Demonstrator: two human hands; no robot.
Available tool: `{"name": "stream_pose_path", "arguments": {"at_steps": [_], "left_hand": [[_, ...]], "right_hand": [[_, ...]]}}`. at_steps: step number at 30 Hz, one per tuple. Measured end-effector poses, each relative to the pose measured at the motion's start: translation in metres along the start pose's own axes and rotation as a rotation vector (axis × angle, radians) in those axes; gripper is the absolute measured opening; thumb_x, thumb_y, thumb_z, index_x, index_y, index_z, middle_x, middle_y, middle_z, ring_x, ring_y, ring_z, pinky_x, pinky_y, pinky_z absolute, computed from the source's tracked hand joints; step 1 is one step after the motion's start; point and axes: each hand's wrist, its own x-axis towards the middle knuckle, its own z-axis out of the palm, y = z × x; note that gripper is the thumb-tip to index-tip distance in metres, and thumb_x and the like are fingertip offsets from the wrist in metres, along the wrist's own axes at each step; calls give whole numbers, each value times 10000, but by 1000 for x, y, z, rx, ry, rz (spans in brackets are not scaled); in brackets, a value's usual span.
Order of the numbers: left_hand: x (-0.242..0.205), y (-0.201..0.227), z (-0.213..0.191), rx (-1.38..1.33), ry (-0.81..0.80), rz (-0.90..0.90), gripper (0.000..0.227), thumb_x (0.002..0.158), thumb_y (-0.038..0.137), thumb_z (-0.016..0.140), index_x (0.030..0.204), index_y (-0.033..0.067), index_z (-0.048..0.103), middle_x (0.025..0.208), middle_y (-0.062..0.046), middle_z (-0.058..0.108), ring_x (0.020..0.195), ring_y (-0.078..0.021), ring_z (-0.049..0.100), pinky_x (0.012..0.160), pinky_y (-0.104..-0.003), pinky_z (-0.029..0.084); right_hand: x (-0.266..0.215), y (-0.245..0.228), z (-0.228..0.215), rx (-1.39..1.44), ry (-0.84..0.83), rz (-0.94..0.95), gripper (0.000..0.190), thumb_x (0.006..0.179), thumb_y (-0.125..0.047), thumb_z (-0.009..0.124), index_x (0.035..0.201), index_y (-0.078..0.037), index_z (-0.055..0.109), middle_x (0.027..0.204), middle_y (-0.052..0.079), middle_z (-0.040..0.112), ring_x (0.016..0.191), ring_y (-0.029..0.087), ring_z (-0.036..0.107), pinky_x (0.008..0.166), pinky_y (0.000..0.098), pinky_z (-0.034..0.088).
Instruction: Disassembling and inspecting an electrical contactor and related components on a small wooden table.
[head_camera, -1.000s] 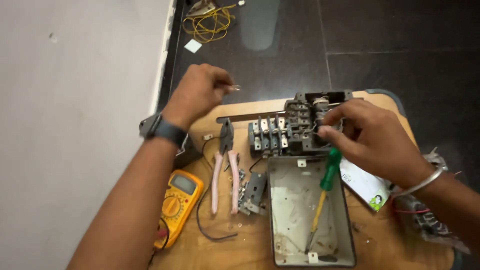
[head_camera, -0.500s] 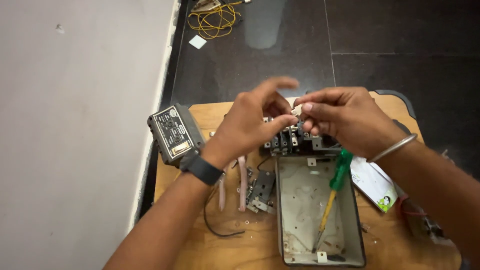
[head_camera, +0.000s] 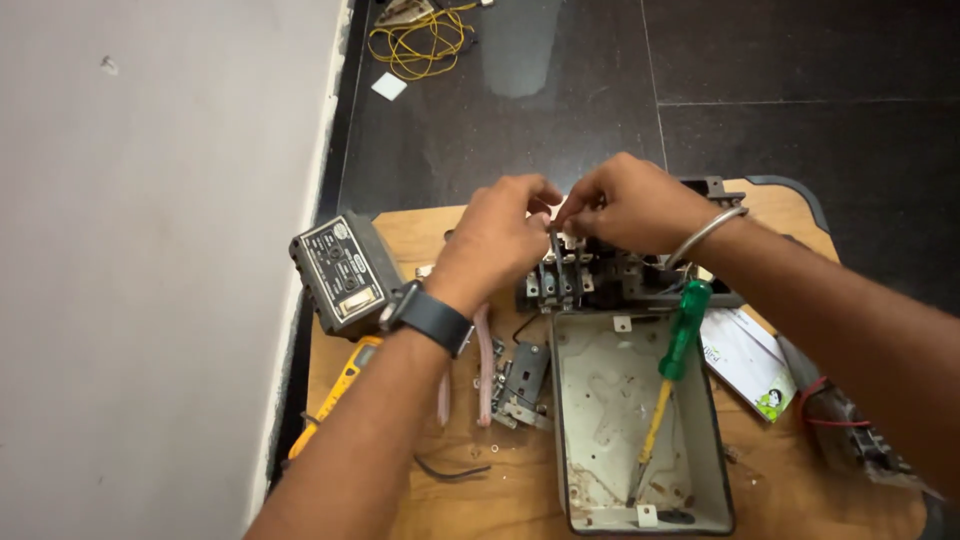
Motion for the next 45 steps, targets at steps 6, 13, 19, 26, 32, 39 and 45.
{"name": "stream_pose_path", "arguments": {"at_steps": [6,13,19,26,32,39,45], "left_hand": [[-11,11,-1,-20,32,-61,206,889,87,628,1048,54,754,1010,-163,773,988,-323,746,890,-414,557],[-9,-4,4,-47,63,-60,204,884,97,639,1050,44,746,1030,-167,762,1008,-327,738,900,-406,559],[-8,-10,6,-34,60,-41,240,874,91,643,1077,36,758,1054,-181,763,1029,-330,734,937,-399,553],[-7,-17,9,-100,41,-50,236,853,99,682,1063,13,746,1015,-175,774,986,-295,760,904,-377,572],[-9,-16,7,-92,17,-36,227,872,111,656,1052,11,753,1008,-182,775,977,-300,763,898,-379,569],[-11,-18,-5,-25,28,-74,246,904,128,615,1087,33,748,1050,-185,756,1004,-323,734,922,-402,540],[-19,8,-35,57,83,69,247,903,99,605,1103,35,734,1082,-168,757,1018,-308,743,943,-390,549]], "right_hand": [[1,7,4,109,10,61,182,869,-202,757,992,-85,823,928,122,816,844,214,776,826,368,598],[4,-7,-8,-3,-66,21,154,860,-187,753,961,-101,831,899,123,813,795,242,763,791,392,607],[12,-18,-12,-291,-123,-80,200,786,-79,715,909,-146,857,880,126,808,773,273,778,779,415,626],[15,-11,-11,-280,-74,-77,113,825,-188,766,876,-121,841,863,117,804,753,260,774,773,402,626],[-5,4,-21,-214,111,-105,149,865,-244,777,889,-103,816,957,119,751,801,233,728,742,385,625],[-86,13,-38,-301,64,199,394,927,-455,732,1129,-117,727,1076,121,769,919,244,737,815,432,628],[-111,27,-14,-370,-226,230,531,850,-465,759,1254,-136,656,905,52,702,776,174,731,690,342,606]]}}
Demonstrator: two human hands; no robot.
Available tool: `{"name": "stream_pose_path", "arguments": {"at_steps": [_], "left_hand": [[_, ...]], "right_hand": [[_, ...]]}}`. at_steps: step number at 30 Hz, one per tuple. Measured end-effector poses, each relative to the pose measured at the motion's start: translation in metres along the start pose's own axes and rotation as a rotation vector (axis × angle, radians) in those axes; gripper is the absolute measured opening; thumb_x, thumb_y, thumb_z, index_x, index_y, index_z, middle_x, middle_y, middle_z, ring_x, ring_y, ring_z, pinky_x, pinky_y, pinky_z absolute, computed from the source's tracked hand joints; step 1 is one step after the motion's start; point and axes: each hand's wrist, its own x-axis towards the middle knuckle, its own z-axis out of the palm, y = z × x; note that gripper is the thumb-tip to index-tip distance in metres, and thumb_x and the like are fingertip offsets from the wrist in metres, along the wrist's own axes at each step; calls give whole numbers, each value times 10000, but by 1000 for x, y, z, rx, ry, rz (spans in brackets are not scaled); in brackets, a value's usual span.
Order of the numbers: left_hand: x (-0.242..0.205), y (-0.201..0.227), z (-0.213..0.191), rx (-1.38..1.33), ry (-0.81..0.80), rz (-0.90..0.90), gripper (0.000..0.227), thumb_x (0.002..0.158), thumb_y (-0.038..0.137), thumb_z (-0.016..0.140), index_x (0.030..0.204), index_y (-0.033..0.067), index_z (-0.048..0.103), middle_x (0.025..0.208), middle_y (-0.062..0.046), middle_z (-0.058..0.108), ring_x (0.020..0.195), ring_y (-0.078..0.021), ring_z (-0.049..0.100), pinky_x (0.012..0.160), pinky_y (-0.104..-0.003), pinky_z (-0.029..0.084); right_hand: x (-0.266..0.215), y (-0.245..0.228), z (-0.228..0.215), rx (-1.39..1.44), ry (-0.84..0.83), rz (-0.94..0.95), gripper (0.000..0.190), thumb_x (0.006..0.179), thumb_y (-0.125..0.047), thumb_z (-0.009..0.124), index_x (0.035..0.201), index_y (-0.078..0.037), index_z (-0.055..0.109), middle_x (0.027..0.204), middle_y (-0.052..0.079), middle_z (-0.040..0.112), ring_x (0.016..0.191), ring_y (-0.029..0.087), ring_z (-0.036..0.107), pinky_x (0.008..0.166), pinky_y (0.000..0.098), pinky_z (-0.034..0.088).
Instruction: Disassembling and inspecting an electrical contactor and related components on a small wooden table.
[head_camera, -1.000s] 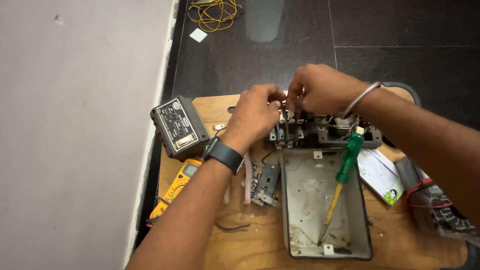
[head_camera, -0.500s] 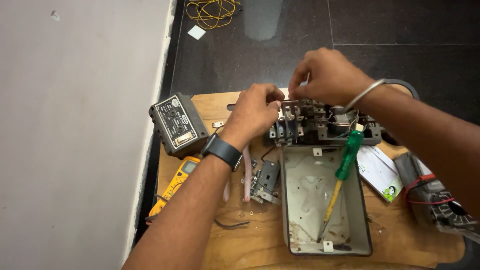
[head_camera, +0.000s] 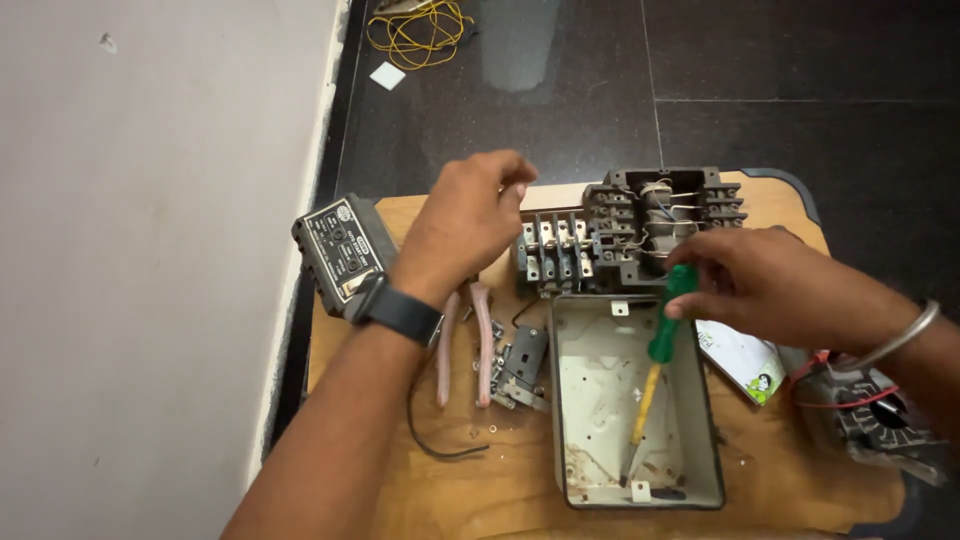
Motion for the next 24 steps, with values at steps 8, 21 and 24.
{"name": "stream_pose_path", "arguments": {"at_steps": [8,21,24], "left_hand": [[-41,27,-39,258,-75,-26,188,874,100,665,1034,63,757,1017,-176,754,963,-347,724,905,-451,551],[-25,-37,-36,961,-214,-110,203,828,95,678,962,165,813,1085,-71,730,1208,-323,541,1033,-510,370],[-19,-44,-24,1085,-298,-98,205,849,121,670,997,159,807,1093,-63,744,1249,-314,538,1092,-553,320]], "right_hand": [[-4,46,47,806,-133,-110,351,947,-236,725,1172,-56,526,947,125,658,829,237,664,695,410,600],[-17,23,29,461,57,-47,363,896,-374,698,1189,-160,698,777,33,706,626,143,641,540,312,527],[-23,10,16,347,32,11,368,930,-433,715,1195,-181,683,775,32,699,620,146,653,576,316,481]]}}
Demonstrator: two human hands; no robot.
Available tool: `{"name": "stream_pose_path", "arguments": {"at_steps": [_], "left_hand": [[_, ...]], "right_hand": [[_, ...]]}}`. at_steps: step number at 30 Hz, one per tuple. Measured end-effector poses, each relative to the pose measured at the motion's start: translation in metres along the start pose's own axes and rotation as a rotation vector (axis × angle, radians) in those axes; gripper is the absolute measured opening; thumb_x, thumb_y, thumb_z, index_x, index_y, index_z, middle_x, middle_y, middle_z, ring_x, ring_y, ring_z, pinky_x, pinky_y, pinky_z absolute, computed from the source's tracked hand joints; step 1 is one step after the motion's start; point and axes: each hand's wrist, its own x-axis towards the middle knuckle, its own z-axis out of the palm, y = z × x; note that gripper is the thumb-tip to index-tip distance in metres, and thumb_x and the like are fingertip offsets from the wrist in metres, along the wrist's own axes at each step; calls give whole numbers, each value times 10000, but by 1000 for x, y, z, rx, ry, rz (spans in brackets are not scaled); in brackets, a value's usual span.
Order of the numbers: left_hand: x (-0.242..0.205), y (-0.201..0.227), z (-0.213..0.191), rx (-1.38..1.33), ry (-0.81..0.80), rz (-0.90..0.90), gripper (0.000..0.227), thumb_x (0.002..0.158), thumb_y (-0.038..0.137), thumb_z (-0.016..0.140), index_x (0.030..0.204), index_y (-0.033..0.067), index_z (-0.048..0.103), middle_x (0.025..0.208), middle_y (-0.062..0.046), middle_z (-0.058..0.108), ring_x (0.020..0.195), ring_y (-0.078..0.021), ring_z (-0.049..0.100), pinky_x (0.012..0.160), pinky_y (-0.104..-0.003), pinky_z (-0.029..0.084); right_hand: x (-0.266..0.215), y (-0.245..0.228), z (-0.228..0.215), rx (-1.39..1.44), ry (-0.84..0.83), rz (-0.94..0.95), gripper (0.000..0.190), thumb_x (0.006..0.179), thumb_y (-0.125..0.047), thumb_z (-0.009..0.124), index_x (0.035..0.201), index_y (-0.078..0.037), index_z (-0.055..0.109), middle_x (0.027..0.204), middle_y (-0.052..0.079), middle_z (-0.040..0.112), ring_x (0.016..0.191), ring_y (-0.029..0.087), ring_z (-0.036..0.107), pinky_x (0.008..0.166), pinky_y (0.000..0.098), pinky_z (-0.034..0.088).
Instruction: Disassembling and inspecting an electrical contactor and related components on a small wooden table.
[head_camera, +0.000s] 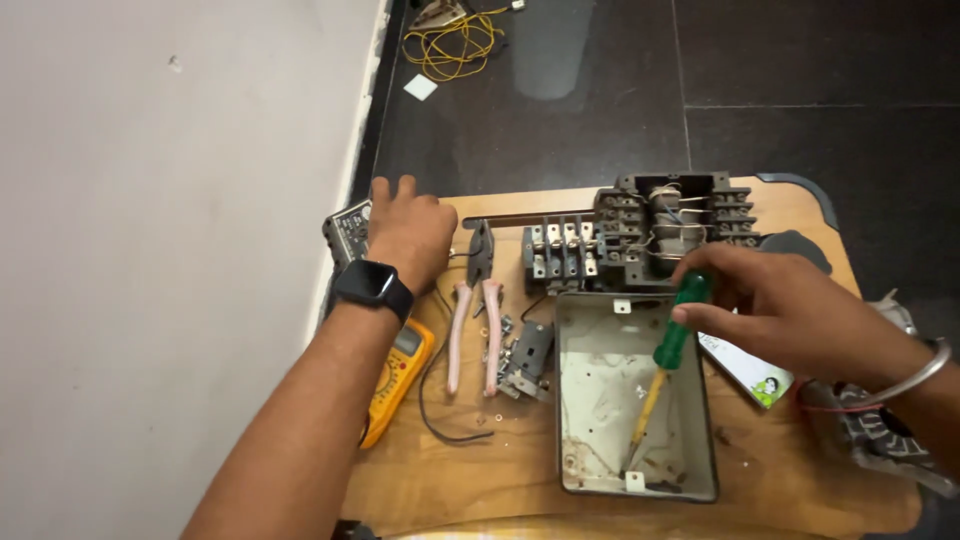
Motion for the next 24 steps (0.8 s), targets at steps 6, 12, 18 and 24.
{"name": "stream_pose_path", "arguments": {"at_steps": [6,12,18,24], "left_hand": [[7,5,22,32,-56,10,204,936,135,622,1028,157,803,1107,-120,757,1298,-342,533,1146,-619,255],[16,6,20,-38,-128,-13,184,875,123,681,1019,130,796,1098,-142,739,1281,-351,539,1133,-625,242],[-2,6,-32,-424,63,-103,158,888,128,700,1031,103,761,981,-146,765,986,-313,704,994,-495,487],[-47,55,-63,-1474,40,-163,243,911,125,674,1146,82,718,925,-63,806,762,-110,753,698,-260,627]], "right_hand": [[5,5,2,15,33,-70,448,889,-462,731,1216,-165,658,791,36,713,620,147,689,570,317,523],[1,-3,-2,35,33,-64,451,868,-444,724,1217,-166,658,795,52,730,616,161,714,561,332,544],[3,-1,1,31,39,-69,455,881,-427,709,1247,-168,635,813,46,735,636,151,732,575,318,572],[5,-8,1,-105,63,-1,513,907,-450,724,1325,-168,626,917,83,692,760,220,706,684,390,578]]}}
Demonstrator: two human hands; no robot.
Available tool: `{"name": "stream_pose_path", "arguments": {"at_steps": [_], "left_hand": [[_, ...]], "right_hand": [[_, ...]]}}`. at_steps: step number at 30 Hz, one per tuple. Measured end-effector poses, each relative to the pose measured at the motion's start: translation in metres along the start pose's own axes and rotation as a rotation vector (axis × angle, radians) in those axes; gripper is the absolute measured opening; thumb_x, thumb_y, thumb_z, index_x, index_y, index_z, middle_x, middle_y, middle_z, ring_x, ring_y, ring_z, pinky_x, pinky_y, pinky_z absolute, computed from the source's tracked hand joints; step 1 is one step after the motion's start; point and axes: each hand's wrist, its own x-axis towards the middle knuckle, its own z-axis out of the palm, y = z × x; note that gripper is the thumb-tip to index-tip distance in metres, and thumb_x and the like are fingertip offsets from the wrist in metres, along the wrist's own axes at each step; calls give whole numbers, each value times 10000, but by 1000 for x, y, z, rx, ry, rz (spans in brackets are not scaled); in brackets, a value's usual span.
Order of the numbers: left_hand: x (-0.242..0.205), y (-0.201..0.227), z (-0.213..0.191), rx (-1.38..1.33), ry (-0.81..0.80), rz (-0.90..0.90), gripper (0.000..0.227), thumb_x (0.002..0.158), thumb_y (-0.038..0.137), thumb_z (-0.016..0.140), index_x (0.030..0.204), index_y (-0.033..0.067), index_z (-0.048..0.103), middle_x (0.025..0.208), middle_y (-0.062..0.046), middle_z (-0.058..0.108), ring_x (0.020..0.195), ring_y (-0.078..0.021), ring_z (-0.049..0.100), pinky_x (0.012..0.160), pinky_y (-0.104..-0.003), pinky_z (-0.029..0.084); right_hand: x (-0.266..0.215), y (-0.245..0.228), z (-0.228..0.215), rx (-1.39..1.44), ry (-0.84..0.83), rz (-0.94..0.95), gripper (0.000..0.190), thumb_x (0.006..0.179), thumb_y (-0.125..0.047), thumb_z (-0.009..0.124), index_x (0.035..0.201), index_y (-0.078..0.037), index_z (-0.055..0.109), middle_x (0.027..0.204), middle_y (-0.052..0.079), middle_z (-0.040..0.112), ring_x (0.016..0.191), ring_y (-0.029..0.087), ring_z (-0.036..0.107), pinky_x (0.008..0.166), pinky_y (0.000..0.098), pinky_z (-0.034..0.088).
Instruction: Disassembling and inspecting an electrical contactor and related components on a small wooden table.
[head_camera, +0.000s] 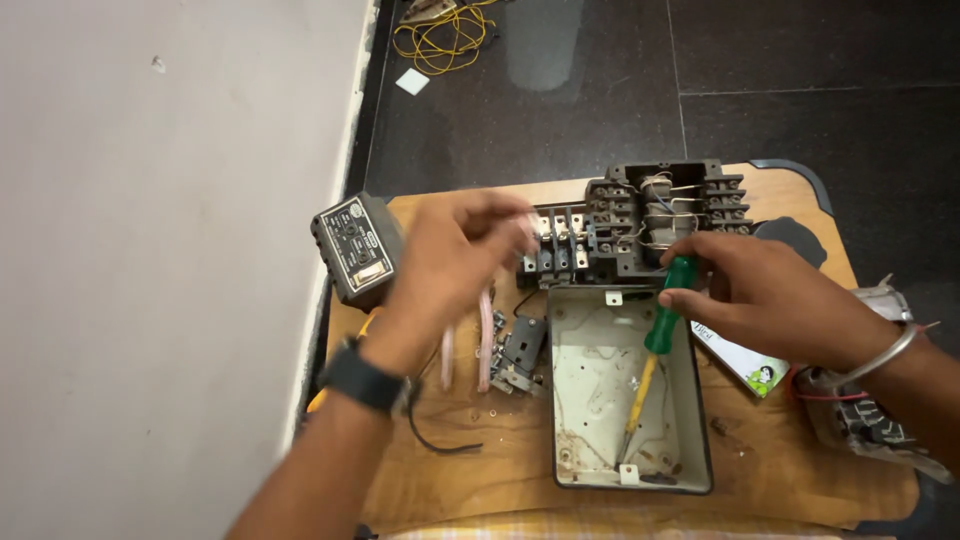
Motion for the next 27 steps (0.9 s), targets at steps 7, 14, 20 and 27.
{"name": "stream_pose_path", "arguments": {"at_steps": [7,14,20,27], "left_hand": [[-41,-18,47,-323,-153,-3,251,954,108,666,1172,-1,724,917,-88,791,749,-107,723,705,-237,603],[-43,-18,57,-427,-144,89,277,982,77,625,1227,-20,708,971,-93,779,782,-103,709,720,-237,593],[-38,-11,58,-275,-132,155,286,976,75,604,1231,2,711,932,-59,771,773,-91,702,700,-232,586],[-28,-21,69,-400,-108,101,281,954,242,722,1145,37,735,849,-22,718,752,-70,603,647,-222,483]], "right_hand": [[1,15,18,-125,196,-197,551,876,-425,718,1325,-113,645,1171,124,612,788,199,709,755,359,607],[-19,-24,21,698,40,-83,269,917,-296,660,1050,-86,764,754,74,745,604,151,675,565,291,573],[-6,-17,32,1071,-75,17,160,928,-160,669,911,-11,726,706,90,682,567,139,598,547,279,523],[4,-9,46,1511,-15,-203,94,935,-114,684,915,-26,711,740,53,643,583,101,561,527,246,494]]}}
